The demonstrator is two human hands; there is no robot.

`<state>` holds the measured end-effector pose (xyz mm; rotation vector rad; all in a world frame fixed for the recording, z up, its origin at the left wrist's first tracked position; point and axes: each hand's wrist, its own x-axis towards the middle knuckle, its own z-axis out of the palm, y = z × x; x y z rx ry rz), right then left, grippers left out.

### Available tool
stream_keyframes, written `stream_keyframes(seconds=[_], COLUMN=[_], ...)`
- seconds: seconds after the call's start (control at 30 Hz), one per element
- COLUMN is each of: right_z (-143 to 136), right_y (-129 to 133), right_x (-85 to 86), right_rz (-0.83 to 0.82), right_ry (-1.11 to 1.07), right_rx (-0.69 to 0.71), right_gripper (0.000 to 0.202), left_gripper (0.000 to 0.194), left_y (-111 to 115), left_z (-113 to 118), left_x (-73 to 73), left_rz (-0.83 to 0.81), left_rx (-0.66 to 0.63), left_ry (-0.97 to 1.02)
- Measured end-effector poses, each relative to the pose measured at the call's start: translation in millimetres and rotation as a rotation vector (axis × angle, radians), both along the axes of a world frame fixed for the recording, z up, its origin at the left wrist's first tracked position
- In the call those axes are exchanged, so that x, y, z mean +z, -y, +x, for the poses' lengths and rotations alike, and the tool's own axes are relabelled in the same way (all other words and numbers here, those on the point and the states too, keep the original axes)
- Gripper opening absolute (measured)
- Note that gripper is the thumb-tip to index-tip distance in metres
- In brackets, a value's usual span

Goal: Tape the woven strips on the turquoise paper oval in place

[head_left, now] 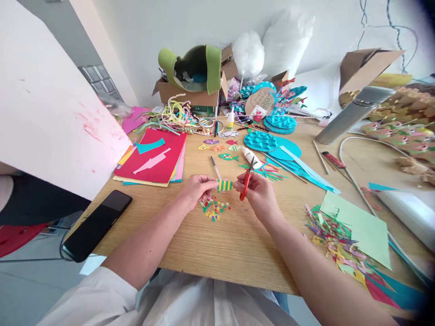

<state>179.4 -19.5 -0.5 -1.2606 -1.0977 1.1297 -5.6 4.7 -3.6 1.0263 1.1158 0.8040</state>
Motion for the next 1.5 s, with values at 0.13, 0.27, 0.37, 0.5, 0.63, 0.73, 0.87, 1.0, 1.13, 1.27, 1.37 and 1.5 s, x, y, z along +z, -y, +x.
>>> stream_keyframes(seconds=[0.13,0.27,0.37,0.5,0.63,0.73,0.87,1.0,1.13,1.27,1.37,1.5], right_z=[-0.3,-1.5,-1.7,-1.0,-1.3,-0.6,5.6,15.0,21.5,25.5,28.0,29.7], right_y=[0.2,-0.5,-1.0,-1.4,-2.0,-3.0,-4.7,-5.4,-5.7,-6.3,-6.8,-7.1], right_x=[0.7,1.2,1.1,0.1,-1.2,-2.5,-5.3,-8.3,-10.1,-10.6,-9.1,-4.1], right_rz=[-0.011,-0.006,-0.017,0.001,0.008,0.024,0.148,0.244,0.307,0.24,0.13,0.066], right_ry=[-0.025,-0.024,-0.011,0.005,0.021,0.074,0.328,0.712,0.991,1.272,1.41,1.445], right_rx=[-0.008,0.012,0.01,-0.001,0.011,-0.005,-0.105,-0.171,-0.097,0.066,0.136,0.165], right_gripper=[0.047,0.05,0.051,0.05,0.049,0.05,0.042,0.034,0.027,0.017,0.026,0.029], left_gripper=[0.014,0.015,0.019,0.023,0.02,0.019,0.021,0.023,0.026,0.03,0.032,0.033], left_y=[-0.4,-0.4,-0.6,-0.5,1.4,1.0,-6.5,-16.8,-21.8,-24.4,-27.1,-28.3], left_z=[-0.4,-0.1,-0.6,-0.6,1.1,0.8,-4.2,-11.9,-17.2,-19.7,-21.4,-21.2], left_x=[-0.3,0.1,-0.5,-1.0,0.9,1.1,-2.2,-5.7,-8.2,-10.0,-10.9,-11.4], left_rz=[0.001,0.016,0.027,0.028,0.03,0.032,0.073,0.106,0.1,0.082,0.07,0.055], left_rx=[0.018,0.021,0.009,-0.027,-0.02,-0.015,0.082,0.199,0.254,0.287,0.302,0.295], left_ry=[-0.024,-0.039,-0.034,-0.007,-0.045,-0.041,0.018,0.032,0.046,0.061,0.071,0.064])
